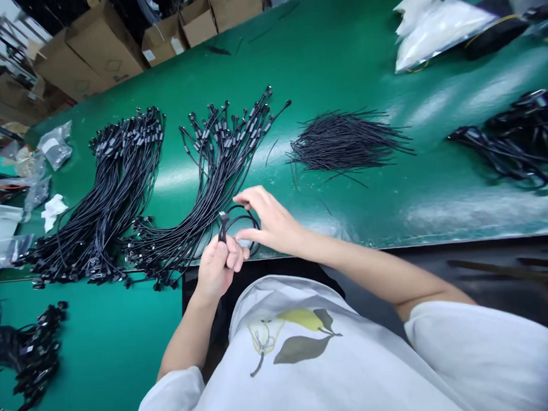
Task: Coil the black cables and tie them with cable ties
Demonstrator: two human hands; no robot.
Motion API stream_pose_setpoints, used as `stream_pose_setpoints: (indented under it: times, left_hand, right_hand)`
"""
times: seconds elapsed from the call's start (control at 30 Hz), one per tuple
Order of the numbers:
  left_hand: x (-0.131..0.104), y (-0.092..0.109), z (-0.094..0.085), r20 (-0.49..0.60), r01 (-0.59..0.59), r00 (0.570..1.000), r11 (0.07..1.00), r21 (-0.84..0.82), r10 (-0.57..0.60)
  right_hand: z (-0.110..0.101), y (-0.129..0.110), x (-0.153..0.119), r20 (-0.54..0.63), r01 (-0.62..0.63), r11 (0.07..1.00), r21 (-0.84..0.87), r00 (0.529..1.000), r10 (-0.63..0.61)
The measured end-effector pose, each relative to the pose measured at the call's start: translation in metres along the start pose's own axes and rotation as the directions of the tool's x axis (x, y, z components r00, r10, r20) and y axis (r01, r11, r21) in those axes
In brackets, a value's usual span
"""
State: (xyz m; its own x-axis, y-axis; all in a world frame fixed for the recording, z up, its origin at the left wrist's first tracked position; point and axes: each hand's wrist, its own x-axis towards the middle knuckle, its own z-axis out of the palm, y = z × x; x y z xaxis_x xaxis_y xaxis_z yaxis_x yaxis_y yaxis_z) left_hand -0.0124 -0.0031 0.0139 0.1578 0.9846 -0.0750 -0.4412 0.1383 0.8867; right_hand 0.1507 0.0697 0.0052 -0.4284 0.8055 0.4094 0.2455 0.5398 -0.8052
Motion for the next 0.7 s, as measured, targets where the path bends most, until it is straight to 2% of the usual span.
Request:
stream_pose_setpoints:
  times: [0.13,0.2,0.23,0.3,0.37,0.43,0.57,0.63,0.7]
  left_hand:
    - [0.007,-0.008,-0.001,-0.098,0.131,0.983,0.965,-0.226,-0.157]
    - [0.007,-0.013,-0.005,-0.137,0.156,0.97,0.948,-0.276,-0.199]
    - [0.007,-0.016,-0.006,-0.162,0.155,0.965,0.95,-0.272,-0.204]
    - [0.006,-0.022,-0.005,-0.186,0.179,0.957,0.958,-0.226,-0.222]
    - [0.006,-0.026,-0.003,-0.173,0.229,0.949,0.954,-0.193,-0.263]
    - [0.008,-0.026,0.0,-0.174,0.225,0.947,0.944,-0.242,-0.27]
    - [0.008,-0.017,0.002,-0.258,0.085,0.947,0.922,-0.378,-0.193]
    - [0.006,-0.015,0.003,-0.206,0.139,0.953,0.923,-0.358,-0.224]
    - [0.003,-0.018,0.004,-0.145,0.207,0.953,0.92,-0.333,-0.266]
  right_hand:
    - [0.023,0.018,-0.013,-0.011,-0.208,0.977,0.052,0.978,0.208]
    - [0.027,0.019,-0.017,0.058,-0.318,0.916,0.244,0.948,0.314]
    - [0.028,0.019,-0.017,0.113,-0.381,0.84,0.388,0.924,0.367]
    - [0.031,0.015,-0.017,0.179,-0.454,0.616,0.644,0.872,0.455]
    - [0.033,0.01,-0.016,0.133,-0.416,0.441,0.795,0.829,0.543]
    - [0.034,0.006,-0.015,0.119,-0.364,0.339,0.868,0.813,0.569]
    - [0.031,0.003,-0.016,0.335,-0.411,0.077,0.908,0.825,0.455]
    - [0.029,0.002,-0.016,0.353,-0.403,0.007,0.915,0.809,0.471]
    - [0.029,-0.001,-0.014,0.283,-0.351,0.028,0.936,0.797,0.534]
